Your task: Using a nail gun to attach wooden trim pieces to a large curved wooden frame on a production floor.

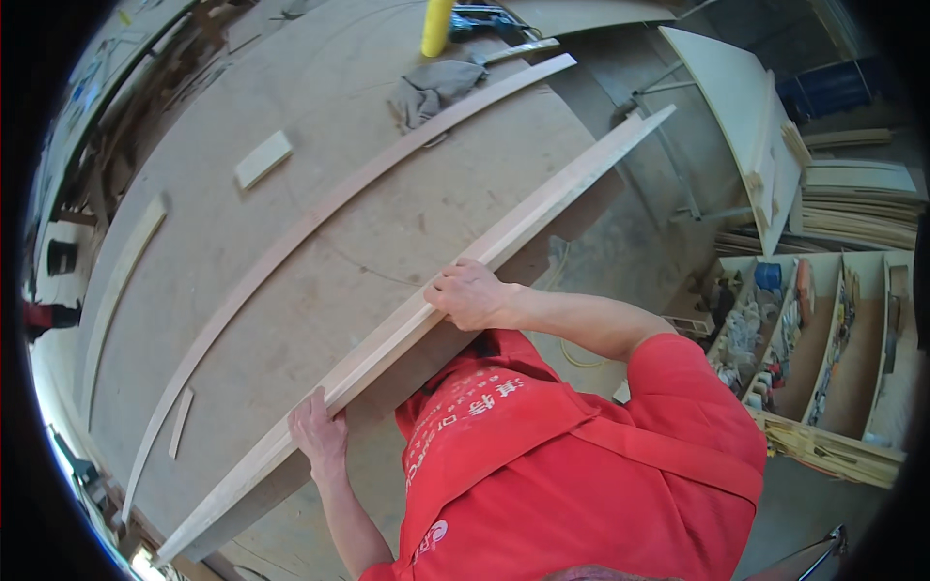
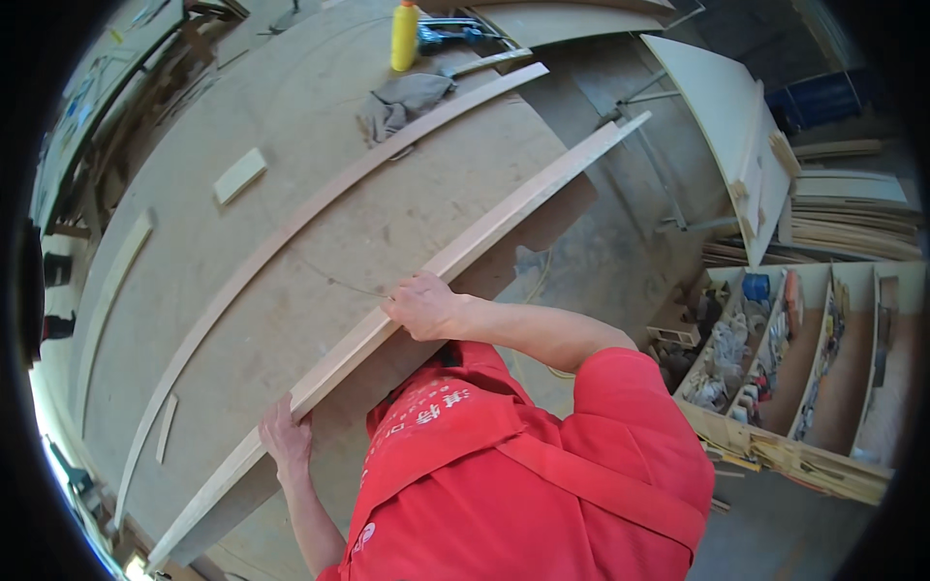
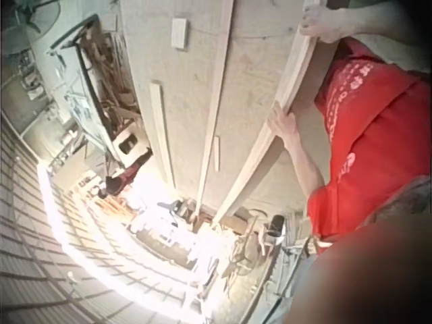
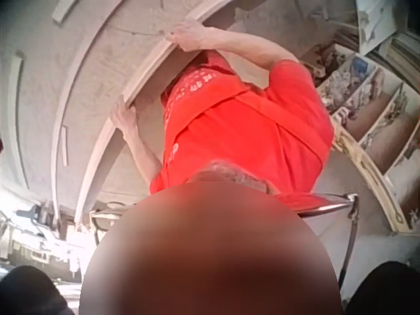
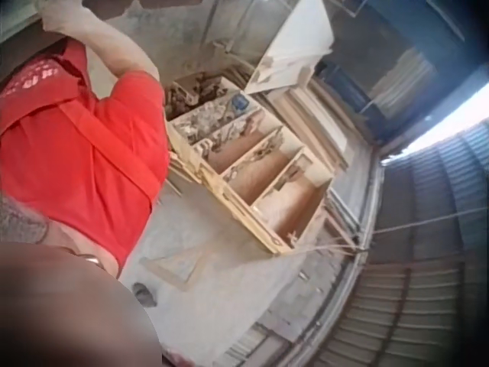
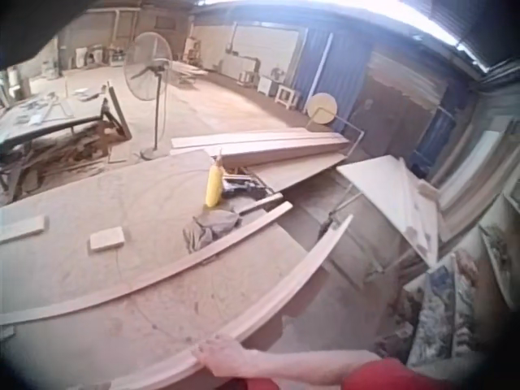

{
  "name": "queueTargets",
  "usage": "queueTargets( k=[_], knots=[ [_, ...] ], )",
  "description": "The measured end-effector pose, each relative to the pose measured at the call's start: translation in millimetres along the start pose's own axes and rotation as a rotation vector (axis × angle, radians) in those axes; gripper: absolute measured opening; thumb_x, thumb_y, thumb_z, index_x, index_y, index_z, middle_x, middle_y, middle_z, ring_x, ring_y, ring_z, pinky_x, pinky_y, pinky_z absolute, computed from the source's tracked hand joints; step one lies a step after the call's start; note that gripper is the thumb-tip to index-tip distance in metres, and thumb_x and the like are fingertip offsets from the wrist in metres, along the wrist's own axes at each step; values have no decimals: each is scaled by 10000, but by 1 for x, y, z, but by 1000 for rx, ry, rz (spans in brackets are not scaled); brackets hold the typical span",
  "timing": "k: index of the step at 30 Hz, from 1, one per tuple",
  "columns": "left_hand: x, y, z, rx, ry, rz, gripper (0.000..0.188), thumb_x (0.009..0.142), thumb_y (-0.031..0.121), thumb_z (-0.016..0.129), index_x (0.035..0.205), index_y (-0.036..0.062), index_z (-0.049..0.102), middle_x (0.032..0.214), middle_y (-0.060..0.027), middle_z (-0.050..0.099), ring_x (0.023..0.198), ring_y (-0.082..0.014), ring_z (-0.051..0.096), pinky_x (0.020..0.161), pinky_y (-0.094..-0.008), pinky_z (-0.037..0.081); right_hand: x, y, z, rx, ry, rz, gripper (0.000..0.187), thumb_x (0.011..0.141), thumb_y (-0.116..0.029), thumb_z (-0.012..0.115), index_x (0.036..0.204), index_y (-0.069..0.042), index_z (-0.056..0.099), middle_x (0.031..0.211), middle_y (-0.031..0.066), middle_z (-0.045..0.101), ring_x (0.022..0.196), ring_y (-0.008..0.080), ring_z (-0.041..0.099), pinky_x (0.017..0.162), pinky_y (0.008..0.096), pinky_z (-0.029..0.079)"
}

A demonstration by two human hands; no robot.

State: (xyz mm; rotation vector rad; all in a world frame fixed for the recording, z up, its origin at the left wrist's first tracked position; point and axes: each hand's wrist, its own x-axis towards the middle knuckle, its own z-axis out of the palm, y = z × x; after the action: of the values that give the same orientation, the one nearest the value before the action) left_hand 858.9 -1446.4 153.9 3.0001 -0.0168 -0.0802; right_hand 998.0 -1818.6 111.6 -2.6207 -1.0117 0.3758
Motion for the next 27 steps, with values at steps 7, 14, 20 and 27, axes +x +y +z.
queueTargets(
  k=[7, 14, 20, 27],
  knots=[
    [66, 22, 37, -138, -65, -23, 331, 682, 88, 820, 1003, 91, 742, 921, -129, 742, 853, -376, 710, 753, -478, 552, 17, 106, -28, 22, -178, -45, 162, 774, -131, 679, 927, -82, 702, 829, 83, 722, 871, 299, 717, 778, 439, 558],
    [151, -7, 88, -55, -147, -70, 301, 666, 25, 781, 945, 111, 710, 888, -109, 706, 824, -364, 689, 729, -452, 550, 102, 145, 17, 26, -35, -87, 118, 762, -141, 664, 866, -89, 685, 780, 82, 703, 821, 271, 711, 735, 424, 554],
    [194, -54, 122, -73, -194, -95, 333, 638, 19, 793, 944, 115, 703, 886, -96, 696, 822, -348, 688, 717, -443, 550, 162, 150, 36, 140, -124, -106, 168, 769, -201, 739, 890, -98, 683, 892, 93, 711, 895, 285, 700, 777, 421, 558],
    [170, -97, 74, -87, -226, -145, 435, 601, 19, 827, 1016, 92, 719, 938, -109, 717, 891, -351, 693, 784, -440, 559, 237, 140, -25, 381, -129, 17, 465, 840, -295, 812, 1206, -32, 698, 1093, 204, 711, 1073, 407, 658, 914, 478, 553]
  ],
)
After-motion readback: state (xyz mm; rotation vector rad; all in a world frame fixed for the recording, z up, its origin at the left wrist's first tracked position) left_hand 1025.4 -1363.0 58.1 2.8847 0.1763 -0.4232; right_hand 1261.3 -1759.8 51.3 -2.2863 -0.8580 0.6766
